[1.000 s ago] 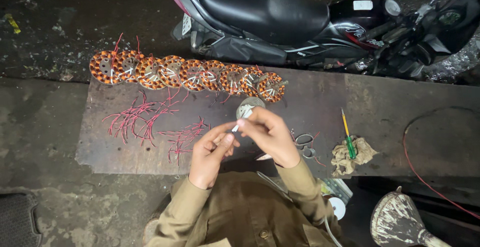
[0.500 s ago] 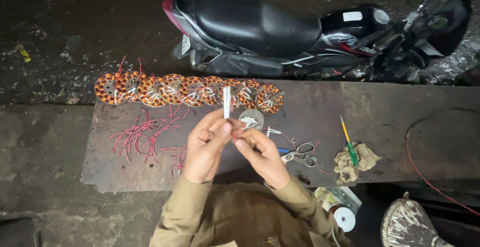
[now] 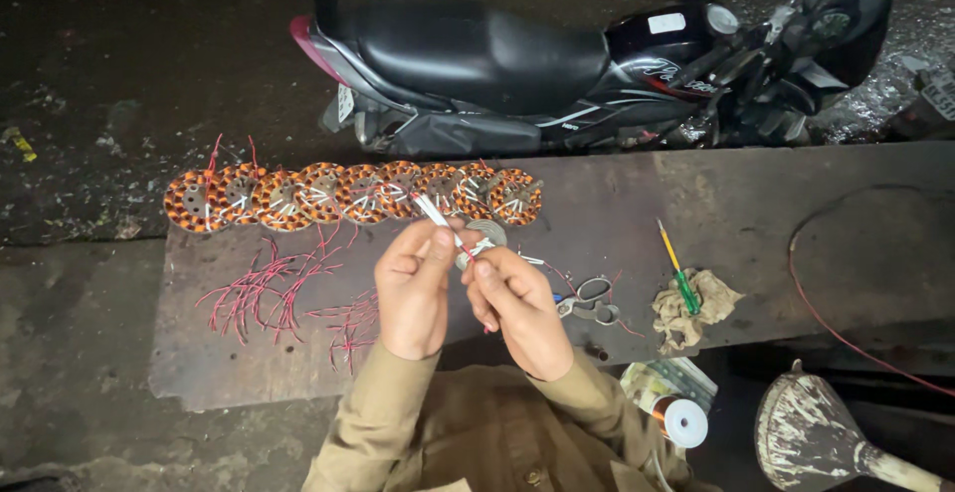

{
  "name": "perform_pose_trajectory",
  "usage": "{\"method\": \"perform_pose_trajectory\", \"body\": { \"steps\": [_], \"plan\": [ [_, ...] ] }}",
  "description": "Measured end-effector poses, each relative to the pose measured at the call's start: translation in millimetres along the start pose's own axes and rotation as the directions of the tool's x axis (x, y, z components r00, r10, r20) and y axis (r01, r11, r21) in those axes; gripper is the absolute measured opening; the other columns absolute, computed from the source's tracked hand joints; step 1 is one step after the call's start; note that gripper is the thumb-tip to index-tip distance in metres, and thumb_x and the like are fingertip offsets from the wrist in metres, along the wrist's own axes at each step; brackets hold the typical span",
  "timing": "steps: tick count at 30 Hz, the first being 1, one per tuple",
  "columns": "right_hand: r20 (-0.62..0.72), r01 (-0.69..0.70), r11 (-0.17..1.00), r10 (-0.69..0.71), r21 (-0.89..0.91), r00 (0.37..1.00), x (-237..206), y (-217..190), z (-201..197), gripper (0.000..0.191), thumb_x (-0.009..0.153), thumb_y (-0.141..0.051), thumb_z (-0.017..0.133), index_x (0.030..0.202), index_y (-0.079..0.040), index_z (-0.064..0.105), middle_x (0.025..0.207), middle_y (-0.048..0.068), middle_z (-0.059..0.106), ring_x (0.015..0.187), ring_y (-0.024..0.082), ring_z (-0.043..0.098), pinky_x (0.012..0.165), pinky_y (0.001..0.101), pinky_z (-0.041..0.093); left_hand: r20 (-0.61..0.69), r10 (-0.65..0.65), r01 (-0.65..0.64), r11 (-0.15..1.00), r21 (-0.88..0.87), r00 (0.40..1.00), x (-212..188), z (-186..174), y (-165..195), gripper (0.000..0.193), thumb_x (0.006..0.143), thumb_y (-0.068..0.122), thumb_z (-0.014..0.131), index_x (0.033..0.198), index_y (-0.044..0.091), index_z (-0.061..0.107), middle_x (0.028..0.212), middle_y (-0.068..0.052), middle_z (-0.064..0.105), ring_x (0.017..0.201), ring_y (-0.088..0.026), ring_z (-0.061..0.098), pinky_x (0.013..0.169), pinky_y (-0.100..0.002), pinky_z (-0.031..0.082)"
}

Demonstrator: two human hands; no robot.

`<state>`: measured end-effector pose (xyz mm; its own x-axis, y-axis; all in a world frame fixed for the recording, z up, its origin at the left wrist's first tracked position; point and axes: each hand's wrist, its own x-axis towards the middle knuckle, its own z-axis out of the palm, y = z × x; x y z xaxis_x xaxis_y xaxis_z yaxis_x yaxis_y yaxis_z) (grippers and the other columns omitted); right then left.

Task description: The person repeatedly picks up small white cylindrical objects and red wires from a workbench. They insert the wires into the cylinders and place the assembled units into a perforated orange tray. The process is repeated continuously throughout the clip.

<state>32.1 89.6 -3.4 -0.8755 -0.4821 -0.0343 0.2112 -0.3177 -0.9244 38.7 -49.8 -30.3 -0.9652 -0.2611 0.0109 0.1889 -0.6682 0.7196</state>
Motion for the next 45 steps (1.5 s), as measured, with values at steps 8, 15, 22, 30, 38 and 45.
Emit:
{"method": "perform_pose_trajectory", "body": {
  "steps": [8,15,22,30,38,45],
  "plan": [
    [-0.001,-0.162,0.947,0.169,0.277,0.986,1.1,-18.4,-0.2,0.027,0.106,-0.027,0.048,0.103,-0.002,0.060,0.075,0.000,0.052,0.058,0.009,0.041,0.052,0.0252,0.032,0.083,0.044,-0.055,0.990,0.131,0.996,-3.5,20.8,-1.9,0.018,0.105,0.005,0.064,0.117,-0.006,0.071,0.103,-0.011,0.074,0.083,-0.010,0.059,0.078,-0.026,0.052],
    [-0.027,-0.049,0.982,0.055,0.182,0.998,-5.6,2.5,-43.4,0.029,0.112,-0.027,0.050,0.102,-0.001,0.059,0.068,0.004,0.052,0.057,0.010,0.043,0.055,0.0260,0.036,0.182,0.047,-0.095,0.959,0.267,0.982,12.8,-16.0,-9.9,0.036,0.095,0.006,0.065,0.129,-0.001,0.059,0.125,-0.006,0.070,0.115,-0.015,0.067,0.098,-0.026,0.054],
    [-0.512,-0.191,0.977,0.118,-0.093,0.851,15.8,99.1,-150.4,0.027,0.106,-0.028,0.056,0.097,-0.003,0.063,0.065,0.004,0.058,0.050,0.012,0.050,0.046,0.0258,0.037,-0.472,0.060,0.465,0.102,0.879,0.879,10.7,-166.3,-49.9,0.042,0.092,0.043,0.077,0.116,0.009,0.076,0.110,-0.019,0.077,0.105,-0.036,0.074,0.093,-0.044,0.056],
    [-0.214,-0.310,-0.062,-0.593,-0.949,0.776,41.5,140.6,-175.5,0.060,0.080,-0.047,0.082,0.106,0.004,0.065,0.085,0.025,0.069,0.077,0.043,0.068,0.066,0.0461,0.055,-0.262,0.029,0.262,-0.201,0.944,0.965,-30.0,-179.1,-75.2,0.053,0.082,0.033,0.077,0.128,0.011,0.061,0.127,-0.020,0.062,0.109,-0.043,0.063,0.088,-0.052,0.054],
    [-0.396,-0.353,0.365,-0.048,-0.862,0.917,38.1,130.5,-151.6,0.034,0.089,-0.037,0.074,0.104,-0.006,0.073,0.083,0.012,0.073,0.075,0.027,0.071,0.073,0.0374,0.055,-0.181,-0.197,0.088,-0.406,0.910,0.964,-13.7,-188.5,-79.0,0.040,0.089,0.035,0.070,0.119,0.009,0.064,0.120,-0.015,0.067,0.113,-0.034,0.064,0.090,-0.048,0.055],
    [-0.137,-0.249,0.598,0.227,-0.762,0.964,44.6,141.8,-120.7,0.031,0.100,-0.031,0.071,0.103,-0.001,0.076,0.082,0.008,0.069,0.077,0.014,0.060,0.070,0.0318,0.049,-0.103,0.129,0.106,-0.011,0.994,0.986,-9.4,-168.7,-76.9,0.016,0.095,0.025,0.070,0.102,0.011,0.071,0.097,-0.013,0.074,0.093,-0.035,0.070,0.081,-0.046,0.055]
  ]
}}
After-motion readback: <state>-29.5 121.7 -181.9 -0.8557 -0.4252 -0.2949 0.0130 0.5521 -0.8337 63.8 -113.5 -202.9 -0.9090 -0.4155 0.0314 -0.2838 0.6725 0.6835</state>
